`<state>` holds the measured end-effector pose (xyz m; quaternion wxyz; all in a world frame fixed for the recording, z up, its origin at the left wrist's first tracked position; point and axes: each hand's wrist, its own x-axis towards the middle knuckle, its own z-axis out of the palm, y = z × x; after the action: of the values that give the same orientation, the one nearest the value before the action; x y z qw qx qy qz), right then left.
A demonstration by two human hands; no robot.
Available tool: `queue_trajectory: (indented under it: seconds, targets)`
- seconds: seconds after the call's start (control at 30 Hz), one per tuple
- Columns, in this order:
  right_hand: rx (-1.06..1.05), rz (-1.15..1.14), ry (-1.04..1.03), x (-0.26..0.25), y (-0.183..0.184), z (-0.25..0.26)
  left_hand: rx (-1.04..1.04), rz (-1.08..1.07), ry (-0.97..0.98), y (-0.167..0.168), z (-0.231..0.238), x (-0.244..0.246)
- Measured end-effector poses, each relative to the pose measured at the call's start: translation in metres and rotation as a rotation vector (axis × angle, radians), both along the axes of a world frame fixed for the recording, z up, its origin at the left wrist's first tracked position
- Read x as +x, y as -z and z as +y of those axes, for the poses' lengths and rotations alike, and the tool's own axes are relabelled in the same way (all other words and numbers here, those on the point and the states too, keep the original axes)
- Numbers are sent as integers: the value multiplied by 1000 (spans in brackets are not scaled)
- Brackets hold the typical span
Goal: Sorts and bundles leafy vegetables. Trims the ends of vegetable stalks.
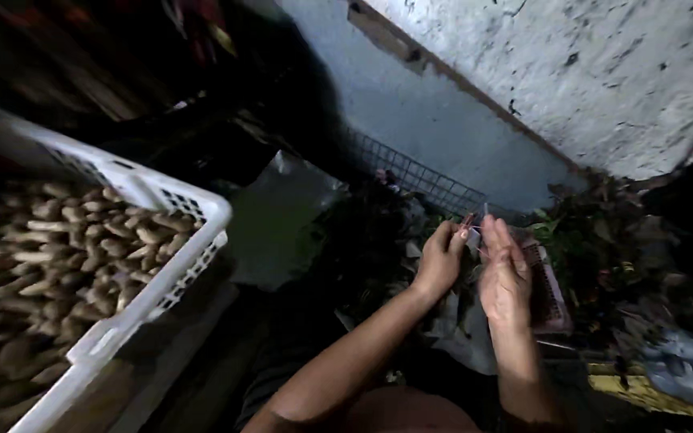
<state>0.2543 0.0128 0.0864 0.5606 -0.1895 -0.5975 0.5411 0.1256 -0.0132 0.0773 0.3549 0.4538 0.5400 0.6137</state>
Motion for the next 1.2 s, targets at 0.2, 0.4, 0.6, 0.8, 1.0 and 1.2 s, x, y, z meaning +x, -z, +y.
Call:
queue_trajectory:
  seconds: [0.2, 0.4, 0.6, 0.8, 1.0, 1.2]
  targets:
    - [-154, -150, 28, 10, -10, 27, -53, 355, 243, -1, -12, 3]
    - [309, -1121, -61, 42, -45, 17, -150, 481, 367, 6, -16, 10]
    - [658, -1149, 274, 112, -98, 0, 232, 602, 285, -27, -18, 28]
    - [688, -926, 1291, 239, -168, 14, 249, 522, 126, -39, -11, -16]
    - [250, -1014, 1617, 294, -125, 92, -47, 368, -8, -2, -21, -79]
    - [-517, -1395, 1024, 335, 31, 159, -250, 292, -157, 36, -48, -143]
